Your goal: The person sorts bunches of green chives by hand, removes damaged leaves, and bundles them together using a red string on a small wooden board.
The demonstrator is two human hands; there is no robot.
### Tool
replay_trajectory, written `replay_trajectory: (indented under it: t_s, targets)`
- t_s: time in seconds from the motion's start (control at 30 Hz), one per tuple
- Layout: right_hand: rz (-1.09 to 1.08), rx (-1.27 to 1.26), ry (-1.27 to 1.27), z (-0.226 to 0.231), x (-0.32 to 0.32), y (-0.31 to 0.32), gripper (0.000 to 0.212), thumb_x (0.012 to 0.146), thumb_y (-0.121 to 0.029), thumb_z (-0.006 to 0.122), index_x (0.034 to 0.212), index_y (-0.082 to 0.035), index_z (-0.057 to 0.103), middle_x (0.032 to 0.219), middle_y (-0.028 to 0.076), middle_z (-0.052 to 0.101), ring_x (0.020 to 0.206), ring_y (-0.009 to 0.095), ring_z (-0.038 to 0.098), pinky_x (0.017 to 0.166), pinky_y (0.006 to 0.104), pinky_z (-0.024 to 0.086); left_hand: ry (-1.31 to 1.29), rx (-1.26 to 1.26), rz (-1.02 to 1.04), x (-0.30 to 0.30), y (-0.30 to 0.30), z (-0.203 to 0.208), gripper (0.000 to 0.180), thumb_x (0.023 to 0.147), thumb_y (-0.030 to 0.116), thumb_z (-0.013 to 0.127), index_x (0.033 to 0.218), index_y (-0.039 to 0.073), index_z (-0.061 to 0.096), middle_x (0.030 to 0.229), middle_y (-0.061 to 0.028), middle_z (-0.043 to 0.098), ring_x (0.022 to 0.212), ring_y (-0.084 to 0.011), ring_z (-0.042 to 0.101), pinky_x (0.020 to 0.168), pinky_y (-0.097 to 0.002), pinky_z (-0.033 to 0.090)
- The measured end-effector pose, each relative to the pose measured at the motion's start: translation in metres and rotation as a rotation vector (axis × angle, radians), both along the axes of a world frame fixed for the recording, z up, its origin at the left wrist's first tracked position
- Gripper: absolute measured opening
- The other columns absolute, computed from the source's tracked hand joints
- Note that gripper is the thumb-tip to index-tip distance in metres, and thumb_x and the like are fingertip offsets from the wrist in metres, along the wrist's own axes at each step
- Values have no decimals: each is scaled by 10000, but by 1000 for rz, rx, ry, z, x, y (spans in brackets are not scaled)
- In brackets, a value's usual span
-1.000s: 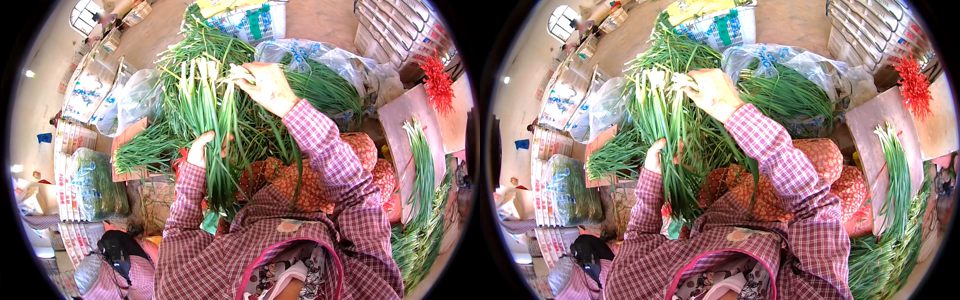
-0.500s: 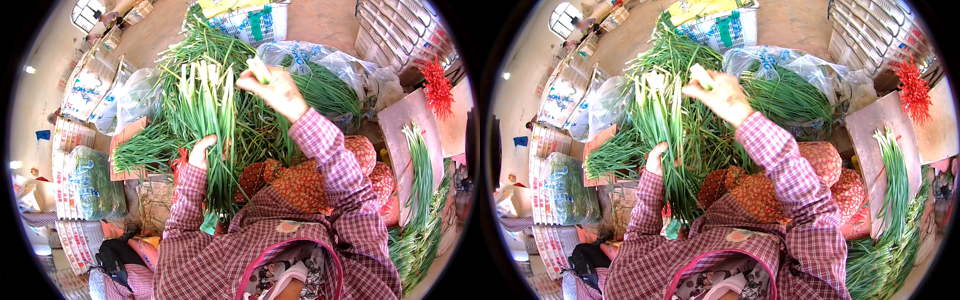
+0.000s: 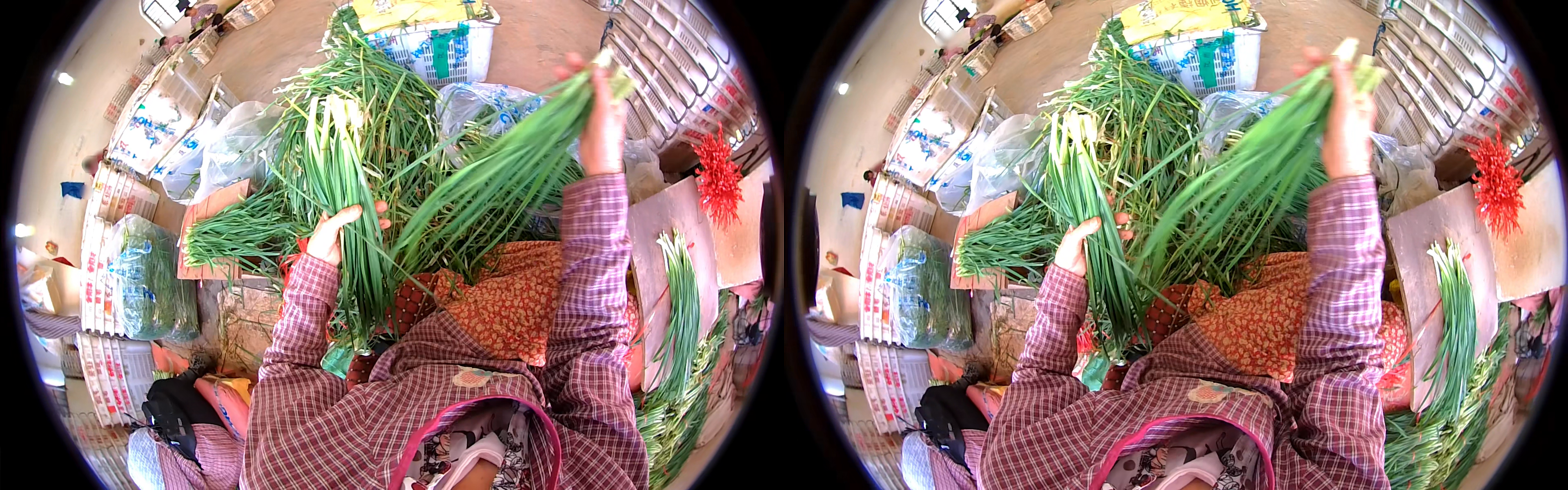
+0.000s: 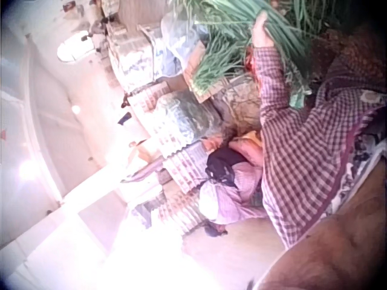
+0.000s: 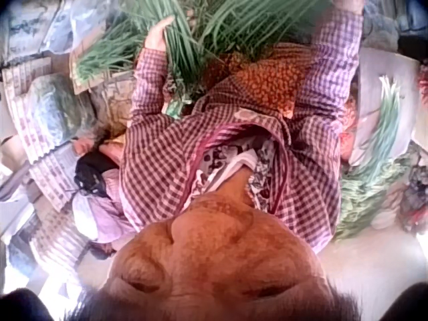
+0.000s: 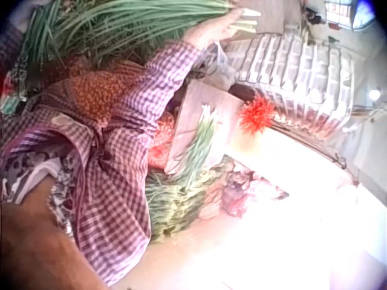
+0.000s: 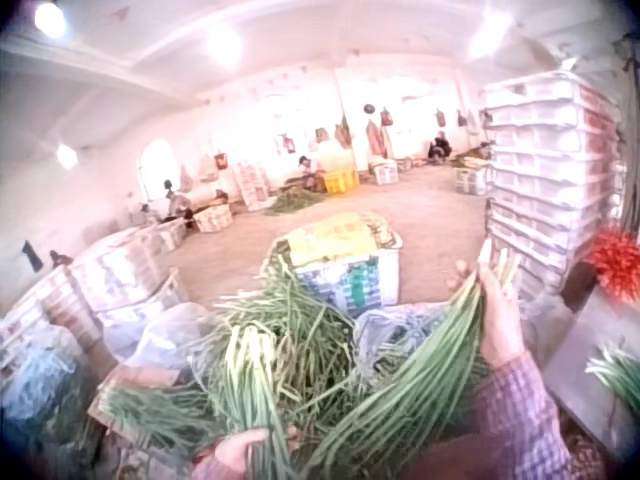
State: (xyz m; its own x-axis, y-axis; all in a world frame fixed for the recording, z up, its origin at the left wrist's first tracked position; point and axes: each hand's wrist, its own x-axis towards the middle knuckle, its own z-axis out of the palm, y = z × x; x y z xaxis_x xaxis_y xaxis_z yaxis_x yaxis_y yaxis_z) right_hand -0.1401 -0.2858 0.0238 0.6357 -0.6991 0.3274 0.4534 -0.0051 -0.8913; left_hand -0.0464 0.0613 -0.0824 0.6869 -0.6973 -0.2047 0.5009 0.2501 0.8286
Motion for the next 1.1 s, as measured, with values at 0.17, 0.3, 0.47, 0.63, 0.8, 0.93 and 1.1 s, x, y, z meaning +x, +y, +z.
replay_trajectory:
  t_s: [0.17, 0.3, 0.47, 0.63, 0.8, 0.93, 1.1]
  targets:
    - [-186, 188, -338, 4, -22, -54, 113, 869, -181, 503, 917, -78, 494, 813, 64, 566, 679, 157, 565, 692, 343, 512, -89, 83, 170, 9, -1, -4, 347, 741, 117, 623, 1061, 21, 526, 908, -156, 627, 704, -261, 630, 612, -360, 532]
    - [-271, -194, 61, 9, -9, 11, 244, 772, -267, 637, 924, -102, 543, 709, -2, 527, 567, 78, 501, 507, 218, 426, -97, 142, 196, 8, 4, -8, 299, 723, 107, 653, 998, 37, 557, 842, -137, 641, 616, -208, 618, 551, -334, 526]
    - [192, -473, 233, -12, 28, 106, 270, 777, -316, 630, 864, -67, 574, 789, 27, 615, 660, 126, 580, 562, 279, 476, -162, 110, 196, -10, -29, 5, 307, 691, 47, 680, 973, 11, 564, 807, -135, 643, 635, -178, 621, 567, -305, 532]
    - [60, -683, 324, -27, 52, 137, 469, 676, -438, 675, 794, -24, 491, 677, 173, 583, 644, 349, 590, 581, 409, 466, -193, 94, 198, -23, -50, 4, 384, 672, -33, 683, 1028, 9, 545, 895, -121, 634, 803, -188, 623, 773, -314, 494]
    - [-4, -758, 333, -38, 56, 129, 311, 692, -277, 639, 793, -11, 514, 674, 192, 584, 650, 359, 586, 587, 416, 468, -79, -66, 112, -33, -53, 18, 357, 708, -4, 659, 1047, 9, 547, 947, -116, 626, 827, -179, 616, 751, -305, 496]
    - [9, -752, 296, -42, 56, 126, 228, 689, -211, 613, 785, -12, 556, 678, 188, 584, 651, 334, 591, 590, 386, 468, -135, 56, 204, -16, -41, -7, 392, 763, 149, 615, 1111, 1, 510, 1056, -118, 583, 925, -221, 575, 843, -348, 452]
    - [-75, -821, 274, -41, 55, 109, 202, 695, -191, 606, 838, -48, 599, 722, 146, 599, 640, 282, 600, 590, 353, 476, -9, 90, 146, -8, -35, 2, 243, 712, 107, 650, 917, -16, 604, 853, -103, 636, 813, -192, 596, 767, -334, 470]
